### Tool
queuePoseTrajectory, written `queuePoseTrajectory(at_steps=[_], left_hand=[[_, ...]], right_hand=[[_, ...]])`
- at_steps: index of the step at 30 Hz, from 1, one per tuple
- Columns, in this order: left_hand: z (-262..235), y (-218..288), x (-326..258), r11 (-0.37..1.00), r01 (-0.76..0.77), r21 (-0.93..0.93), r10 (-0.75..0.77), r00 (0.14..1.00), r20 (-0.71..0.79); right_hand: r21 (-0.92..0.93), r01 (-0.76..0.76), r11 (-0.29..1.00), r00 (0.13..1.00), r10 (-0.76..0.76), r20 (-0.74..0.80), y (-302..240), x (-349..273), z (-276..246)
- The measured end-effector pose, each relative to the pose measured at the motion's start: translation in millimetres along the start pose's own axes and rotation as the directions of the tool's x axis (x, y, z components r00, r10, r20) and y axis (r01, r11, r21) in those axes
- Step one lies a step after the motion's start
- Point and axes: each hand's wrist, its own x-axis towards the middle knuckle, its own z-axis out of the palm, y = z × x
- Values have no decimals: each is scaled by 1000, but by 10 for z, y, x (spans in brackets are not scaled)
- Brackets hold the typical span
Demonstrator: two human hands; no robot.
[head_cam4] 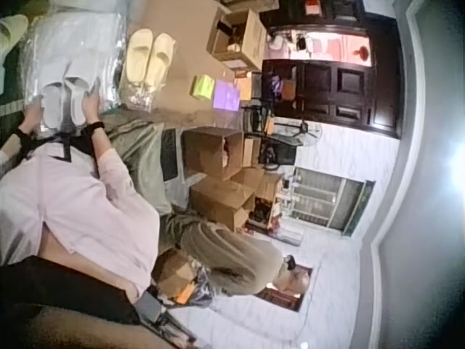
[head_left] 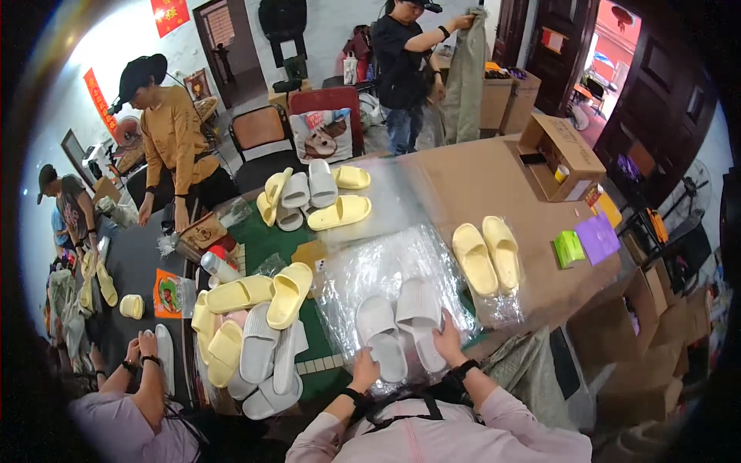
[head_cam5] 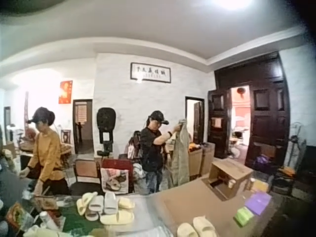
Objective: Packing finished slippers into plastic bags in a production finishing area.
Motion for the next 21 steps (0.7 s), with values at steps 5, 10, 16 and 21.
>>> queuePoseTrajectory(at_steps=[5,10,16,21], left_hand=[[72,-113,-93,999,-36,-41,37,998,43],[39,-65,-108,991,67,-114,-63,997,37],[66,-261,-69,992,39,-118,-20,987,160],[156,-250,-21,991,100,-89,-67,945,320]], right_hand=[[-26,-50,998,997,52,56,-159,-23,24],[-517,163,841,919,-319,-230,-200,-78,98],[-513,572,640,820,-449,353,-2,-378,567],[-594,489,639,869,-302,392,11,-327,697]])
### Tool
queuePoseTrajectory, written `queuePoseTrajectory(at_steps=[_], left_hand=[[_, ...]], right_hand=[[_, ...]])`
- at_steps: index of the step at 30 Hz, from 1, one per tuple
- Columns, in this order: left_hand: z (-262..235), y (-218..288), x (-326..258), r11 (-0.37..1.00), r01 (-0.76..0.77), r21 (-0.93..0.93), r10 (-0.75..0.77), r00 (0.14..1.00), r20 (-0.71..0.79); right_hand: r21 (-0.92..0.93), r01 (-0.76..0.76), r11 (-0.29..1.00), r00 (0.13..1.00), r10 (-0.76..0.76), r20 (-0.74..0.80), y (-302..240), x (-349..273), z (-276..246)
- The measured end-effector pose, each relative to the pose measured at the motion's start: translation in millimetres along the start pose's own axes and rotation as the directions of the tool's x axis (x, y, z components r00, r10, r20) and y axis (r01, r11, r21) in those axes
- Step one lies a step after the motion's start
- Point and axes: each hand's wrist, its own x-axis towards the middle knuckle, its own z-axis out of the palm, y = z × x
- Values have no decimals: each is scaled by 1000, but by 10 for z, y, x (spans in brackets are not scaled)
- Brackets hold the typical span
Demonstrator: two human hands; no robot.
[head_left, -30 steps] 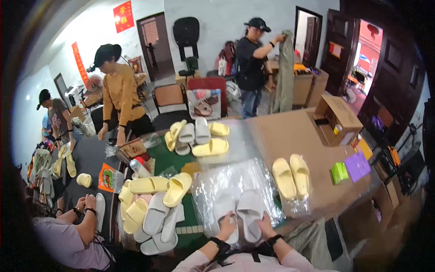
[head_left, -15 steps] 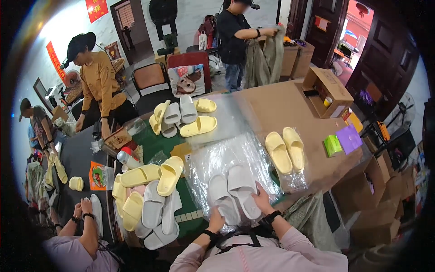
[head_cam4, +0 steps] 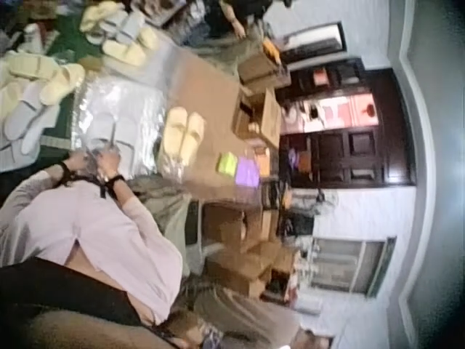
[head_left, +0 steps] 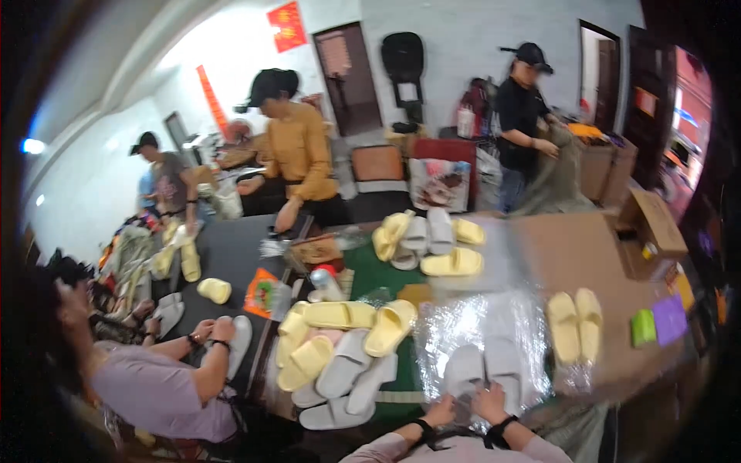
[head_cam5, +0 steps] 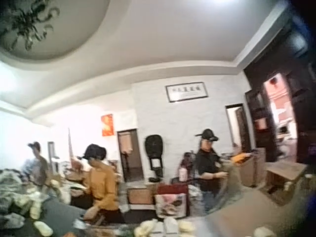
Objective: Packing finished slippers into plastic bags in a production finishing area.
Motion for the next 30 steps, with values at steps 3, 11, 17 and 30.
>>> queuePoseTrajectory(at_steps=[3,11,17,30], left_hand=[[43,-62,33,997,79,-28,-76,993,94],[201,-263,87,994,-82,79,85,995,-47],[247,-179,96,985,-99,141,112,990,-88],[268,-157,39,999,-49,23,50,996,-77]], right_hand=[[-120,156,980,945,-113,308,47,-104,-383],[117,629,768,583,-567,582,889,-596,119],[129,888,441,359,-842,403,1638,-775,785],[383,263,886,405,-461,789,1364,-600,284]])
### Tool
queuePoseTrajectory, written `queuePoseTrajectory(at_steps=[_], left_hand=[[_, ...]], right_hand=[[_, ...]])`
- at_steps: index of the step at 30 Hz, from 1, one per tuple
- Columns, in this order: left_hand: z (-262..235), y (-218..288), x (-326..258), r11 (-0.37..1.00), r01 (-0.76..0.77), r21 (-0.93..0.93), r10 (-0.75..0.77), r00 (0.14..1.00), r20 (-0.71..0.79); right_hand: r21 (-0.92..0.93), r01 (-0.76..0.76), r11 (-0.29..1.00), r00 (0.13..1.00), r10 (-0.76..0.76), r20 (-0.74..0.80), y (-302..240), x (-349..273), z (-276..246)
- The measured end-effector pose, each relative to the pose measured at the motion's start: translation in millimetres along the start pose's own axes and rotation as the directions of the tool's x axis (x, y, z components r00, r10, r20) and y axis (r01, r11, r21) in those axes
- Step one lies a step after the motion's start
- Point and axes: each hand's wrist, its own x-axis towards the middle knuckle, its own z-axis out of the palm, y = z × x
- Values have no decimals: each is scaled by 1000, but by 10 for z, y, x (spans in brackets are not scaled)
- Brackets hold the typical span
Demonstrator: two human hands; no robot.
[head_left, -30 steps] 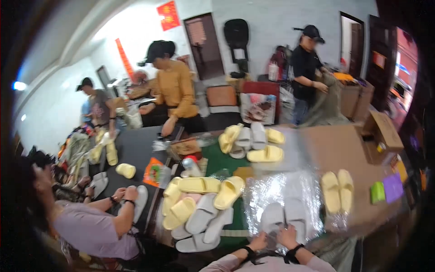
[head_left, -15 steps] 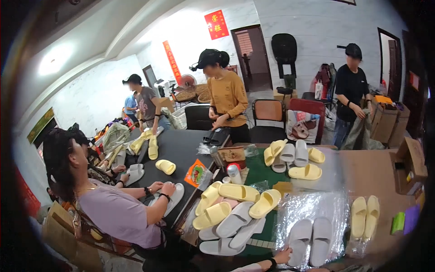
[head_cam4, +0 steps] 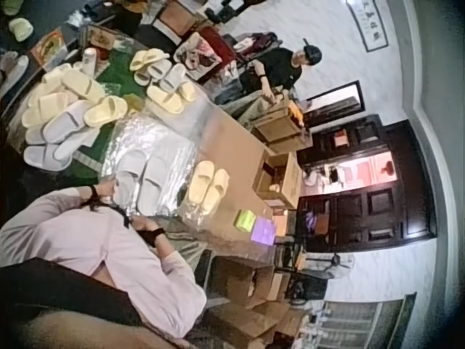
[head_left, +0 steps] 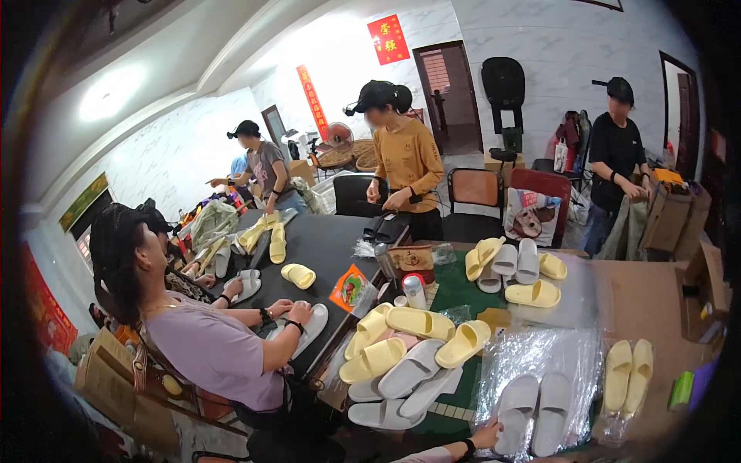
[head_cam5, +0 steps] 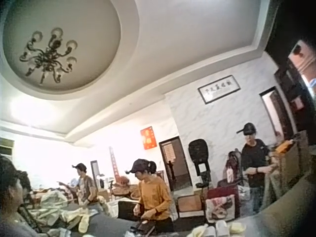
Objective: Packing finished slippers into plastic bags in a production finishing area.
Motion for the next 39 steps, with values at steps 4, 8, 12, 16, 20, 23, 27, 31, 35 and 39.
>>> queuePoseTrajectory(at_steps=[4,8,12,16,20,23,27,31,35,39], left_hand=[[58,-50,30,1000,-9,-12,9,1000,-24],[84,-73,52,997,-42,-60,41,999,-21],[114,-110,45,1000,-20,-12,19,998,-67],[141,-132,128,999,-26,-37,23,998,-66],[108,-98,141,998,-37,-53,35,999,-33],[70,-28,130,995,-18,-96,18,1000,-4],[77,-8,131,998,-54,-23,52,996,-75],[168,8,174,1000,-4,-13,4,999,-50],[187,108,129,998,-9,-65,10,1000,4],[0,60,-170,985,-129,117,142,983,-115]], right_hand=[[-3,36,999,998,-36,46,2,5,-119],[-3,75,997,992,-74,104,-20,53,-264],[-30,128,991,972,-120,204,-65,137,-528],[-84,212,974,916,-167,365,-174,359,-962],[-135,297,945,847,-196,495,-421,702,-1332],[-148,343,928,802,-207,561,-609,916,-1538],[-146,381,913,755,-216,620,-878,1124,-1751],[-126,400,908,715,-224,662,-1162,1251,-1856],[-69,353,933,722,-225,655,-1300,1145,-1822],[70,174,982,814,-184,551,-1005,404,-1602]])
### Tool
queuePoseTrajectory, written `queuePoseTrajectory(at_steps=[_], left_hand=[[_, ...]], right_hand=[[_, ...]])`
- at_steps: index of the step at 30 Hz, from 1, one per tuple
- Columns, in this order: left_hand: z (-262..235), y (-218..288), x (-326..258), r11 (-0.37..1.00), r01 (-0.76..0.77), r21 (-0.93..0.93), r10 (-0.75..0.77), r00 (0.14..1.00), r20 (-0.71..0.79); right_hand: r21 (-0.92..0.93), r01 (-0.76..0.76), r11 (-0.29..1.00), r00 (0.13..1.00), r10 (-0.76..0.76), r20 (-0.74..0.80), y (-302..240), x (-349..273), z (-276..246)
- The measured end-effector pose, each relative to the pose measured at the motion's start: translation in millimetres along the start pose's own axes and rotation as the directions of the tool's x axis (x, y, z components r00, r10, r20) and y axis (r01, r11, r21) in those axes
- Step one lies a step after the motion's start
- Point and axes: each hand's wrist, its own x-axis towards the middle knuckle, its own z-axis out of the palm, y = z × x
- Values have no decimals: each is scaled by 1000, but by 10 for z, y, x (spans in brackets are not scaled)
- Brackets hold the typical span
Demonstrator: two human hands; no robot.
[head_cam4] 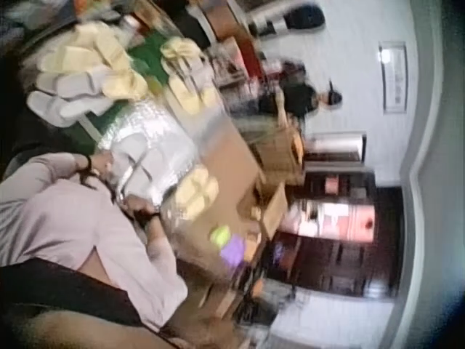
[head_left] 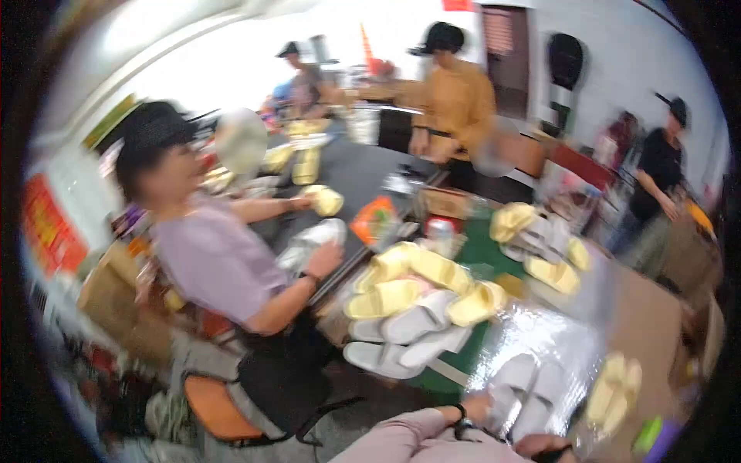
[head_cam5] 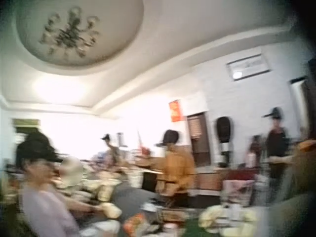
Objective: Packing finished slippers into plastic bags in a production finishing area.
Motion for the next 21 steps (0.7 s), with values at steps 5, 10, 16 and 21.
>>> queuePoseTrajectory(at_steps=[5,10,16,21], left_hand=[[-335,56,140,999,15,-51,-25,979,-200],[-245,-195,312,836,224,-500,-389,885,-255],[-286,188,332,786,164,-596,-185,982,26],[-317,333,140,982,97,-164,-103,994,-27]], right_hand=[[-111,379,919,792,-384,-476,-318,-459,424],[139,-142,980,15,142,-990,27,64,251],[252,-469,846,-344,87,-935,201,547,341],[291,-307,906,-452,131,-882,244,640,309]])
